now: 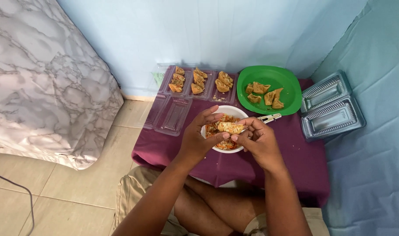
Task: The person is stuffing fried tofu pockets with a vegetable filling using metal tongs and arranging them in plastic containers.
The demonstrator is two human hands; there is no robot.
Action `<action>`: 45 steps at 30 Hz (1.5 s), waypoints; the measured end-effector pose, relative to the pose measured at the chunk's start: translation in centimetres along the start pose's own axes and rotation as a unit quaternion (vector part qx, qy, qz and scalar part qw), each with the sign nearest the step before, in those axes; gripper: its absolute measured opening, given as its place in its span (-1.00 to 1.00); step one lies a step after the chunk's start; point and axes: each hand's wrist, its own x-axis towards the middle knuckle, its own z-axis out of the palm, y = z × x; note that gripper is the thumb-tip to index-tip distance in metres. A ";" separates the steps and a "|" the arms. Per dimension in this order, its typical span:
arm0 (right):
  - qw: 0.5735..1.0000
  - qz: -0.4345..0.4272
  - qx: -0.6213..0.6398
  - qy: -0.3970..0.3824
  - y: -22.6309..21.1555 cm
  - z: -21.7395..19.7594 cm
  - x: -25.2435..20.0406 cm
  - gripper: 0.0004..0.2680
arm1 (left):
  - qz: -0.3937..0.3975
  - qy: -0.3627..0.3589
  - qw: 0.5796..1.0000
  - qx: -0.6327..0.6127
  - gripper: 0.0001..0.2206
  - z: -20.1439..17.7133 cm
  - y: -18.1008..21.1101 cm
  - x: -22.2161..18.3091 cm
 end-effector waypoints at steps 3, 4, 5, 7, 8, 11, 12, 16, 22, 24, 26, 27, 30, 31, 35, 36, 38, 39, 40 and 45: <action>1.000 0.000 0.003 -0.006 1.2 -0.5 0.2 -0.70 | 0.021 0.005 1.000 0.013 -0.39 0.2 0.5 0.0; 1.000 0.001 0.003 -0.006 1.2 -0.5 0.2 -0.70 | 0.021 0.006 1.000 0.013 -0.39 0.2 0.3 0.0; 1.000 -0.001 -0.001 -0.010 1.1 -0.5 0.2 -0.70 | 0.014 -0.001 1.000 0.006 -0.41 0.2 0.2 -0.1; 1.000 -0.004 -0.004 -0.013 1.1 -0.6 0.3 -0.71 | 0.008 -0.007 1.000 0.000 -0.44 0.1 0.2 -0.1; 1.000 -0.002 -0.009 -0.015 1.2 -0.7 0.2 -0.71 | 0.003 -0.005 1.000 -0.005 -0.49 0.0 0.3 -0.1; 1.000 -0.001 -0.014 -0.018 1.3 -0.8 0.2 -0.72 | -0.001 0.002 1.000 -0.014 -0.56 0.1 0.5 -0.1; 1.000 -0.001 -0.014 -0.019 1.3 -0.7 0.1 -0.72 | 0.000 0.006 1.000 -0.018 -0.59 0.1 0.5 -0.1; 0.999 0.010 -0.031 -0.027 0.9 -0.7 0.1 -0.73 | 0.006 -0.001 1.000 0.003 -0.65 0.1 0.4 0.1; 0.999 0.014 -0.036 -0.024 0.9 -0.9 0.1 -0.72 | 0.065 0.020 0.997 0.036 -0.73 0.2 1.6 0.0; 0.999 0.010 -0.037 -0.020 1.0 -0.9 0.2 -0.72 | 0.147 0.010 0.979 0.139 -0.87 -0.1 2.0 0.2; 0.999 0.006 -0.038 -0.018 1.5 -1.0 0.3 -0.71 | 0.179 0.012 0.969 0.168 -0.86 -0.2 2.7 0.3; 0.999 0.002 -0.040 -0.018 1.7 -1.1 0.3 -0.71 | 0.212 0.014 0.957 0.197 -0.85 -0.2 3.0 0.3; 1.000 -0.006 -0.026 -0.015 0.9 -0.9 0.3 -0.71 | 0.263 0.041 0.935 0.233 -0.85 0.2 1.6 0.6; 1.000 -0.005 -0.027 -0.012 0.8 -0.9 0.2 -0.71 | 0.262 0.038 0.936 0.231 -0.85 0.2 1.9 0.5; 1.000 -0.013 -0.013 -0.003 0.5 -0.9 0.2 -0.71 | 0.204 0.052 0.959 0.190 -0.67 0.0 2.0 -0.1; 1.000 -0.013 -0.004 0.001 0.5 -0.9 0.2 -0.71 | 0.161 0.052 0.972 0.165 -0.58 0.0 1.8 -0.3; 1.000 -0.015 -0.004 0.005 0.2 -0.7 0.2 -0.70 | 0.122 0.040 0.982 0.136 -0.54 0.1 1.8 -0.6; 1.000 -0.017 -0.005 0.007 0.0 -0.5 0.2 -0.70 | 0.084 0.030 0.990 0.107 -0.49 0.2 1.9 -0.8; 1.000 -0.016 -0.004 0.008 0.1 -0.5 0.2 -0.70 | 0.083 0.029 0.990 0.107 -0.49 0.4 1.4 -0.7; 1.000 -0.027 -0.001 0.014 1.0 0.0 0.4 -0.70 | -0.091 -0.004 0.989 -0.115 -0.60 0.9 -2.1 -0.8</action>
